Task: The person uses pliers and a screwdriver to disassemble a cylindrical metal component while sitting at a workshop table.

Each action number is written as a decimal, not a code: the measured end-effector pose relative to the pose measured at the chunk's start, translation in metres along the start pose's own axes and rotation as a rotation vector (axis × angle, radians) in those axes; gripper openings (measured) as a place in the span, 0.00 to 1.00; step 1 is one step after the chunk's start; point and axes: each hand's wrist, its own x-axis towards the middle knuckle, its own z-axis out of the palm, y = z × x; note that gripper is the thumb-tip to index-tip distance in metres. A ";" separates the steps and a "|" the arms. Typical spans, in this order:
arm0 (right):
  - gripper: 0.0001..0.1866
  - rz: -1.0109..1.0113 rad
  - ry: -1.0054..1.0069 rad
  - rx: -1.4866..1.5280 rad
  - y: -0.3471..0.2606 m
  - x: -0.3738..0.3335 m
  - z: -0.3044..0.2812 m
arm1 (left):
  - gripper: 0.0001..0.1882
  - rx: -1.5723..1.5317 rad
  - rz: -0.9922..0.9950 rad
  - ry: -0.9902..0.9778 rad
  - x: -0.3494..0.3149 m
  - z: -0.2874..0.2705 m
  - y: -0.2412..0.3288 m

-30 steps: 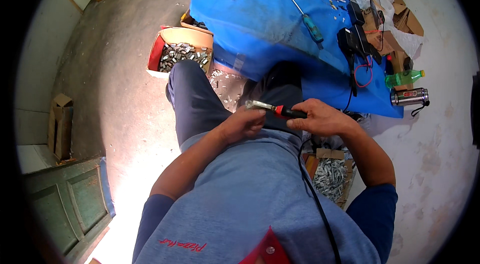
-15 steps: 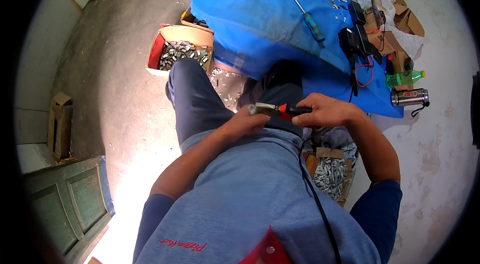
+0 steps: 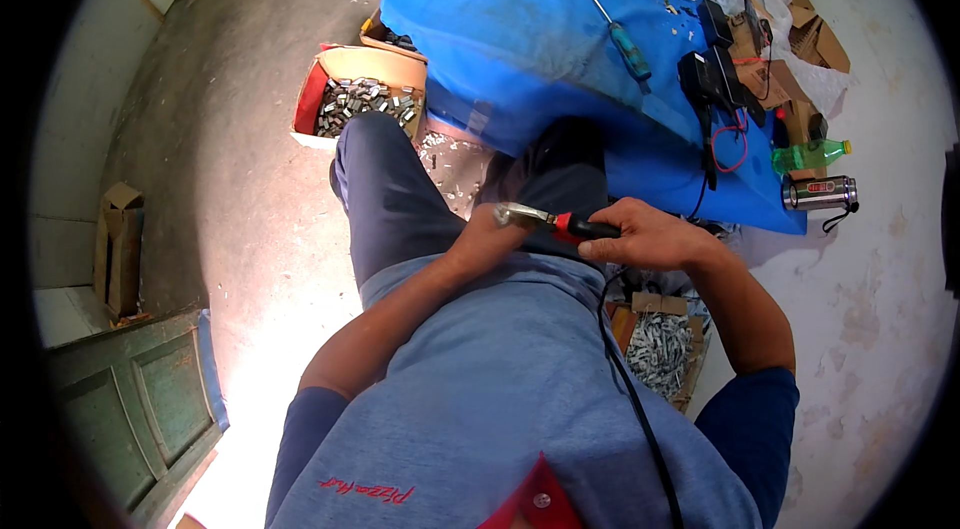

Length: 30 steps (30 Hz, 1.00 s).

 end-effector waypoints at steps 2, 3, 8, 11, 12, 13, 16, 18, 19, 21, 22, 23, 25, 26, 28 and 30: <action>0.22 0.005 0.012 0.006 -0.002 -0.001 0.002 | 0.09 0.046 0.084 0.008 0.003 -0.001 -0.008; 0.22 0.002 0.021 -0.005 -0.002 -0.002 0.003 | 0.09 0.070 0.126 0.013 0.004 -0.001 -0.010; 0.22 0.064 0.061 -0.052 -0.006 -0.004 0.005 | 0.09 0.064 0.150 0.082 0.004 0.002 -0.012; 0.21 0.067 0.062 -0.066 -0.005 -0.005 0.008 | 0.11 0.088 0.148 0.144 0.008 -0.001 -0.022; 0.21 0.061 0.057 -0.074 -0.008 -0.006 0.009 | 0.12 0.101 0.144 0.169 0.010 -0.003 -0.025; 0.21 0.054 0.052 -0.081 -0.013 -0.007 0.009 | 0.12 0.120 0.129 0.174 0.010 -0.004 -0.027; 0.20 0.045 0.055 -0.117 -0.018 -0.006 0.010 | 0.13 0.163 0.115 0.181 0.008 -0.003 -0.018; 0.20 0.058 0.078 -0.113 -0.020 -0.006 0.010 | 0.12 0.165 0.152 0.182 0.008 -0.004 -0.019; 0.20 0.071 0.096 -0.093 -0.020 -0.007 0.010 | 0.12 0.132 0.152 0.183 0.007 -0.003 -0.018; 0.20 0.106 0.109 -0.078 -0.021 -0.006 0.009 | 0.11 0.067 0.152 0.182 0.004 0.001 -0.011; 0.20 0.127 0.101 -0.085 -0.022 -0.006 0.008 | 0.11 0.073 0.169 0.180 0.004 0.001 -0.012; 0.20 0.147 0.093 -0.091 -0.023 -0.005 0.007 | 0.10 0.080 0.185 0.179 0.005 0.001 -0.014; 0.20 0.111 0.090 -0.118 -0.021 -0.003 0.009 | 0.11 0.089 0.195 0.178 0.006 0.000 -0.019; 0.20 0.092 0.088 -0.131 -0.021 -0.002 0.009 | 0.11 0.093 0.189 0.178 0.006 0.000 -0.020; 0.20 0.107 0.081 -0.148 -0.023 -0.003 0.009 | 0.12 0.095 0.185 0.177 0.007 -0.001 -0.021; 0.20 0.086 0.102 -0.184 -0.024 -0.003 0.010 | 0.14 0.096 0.189 0.174 0.006 -0.001 -0.019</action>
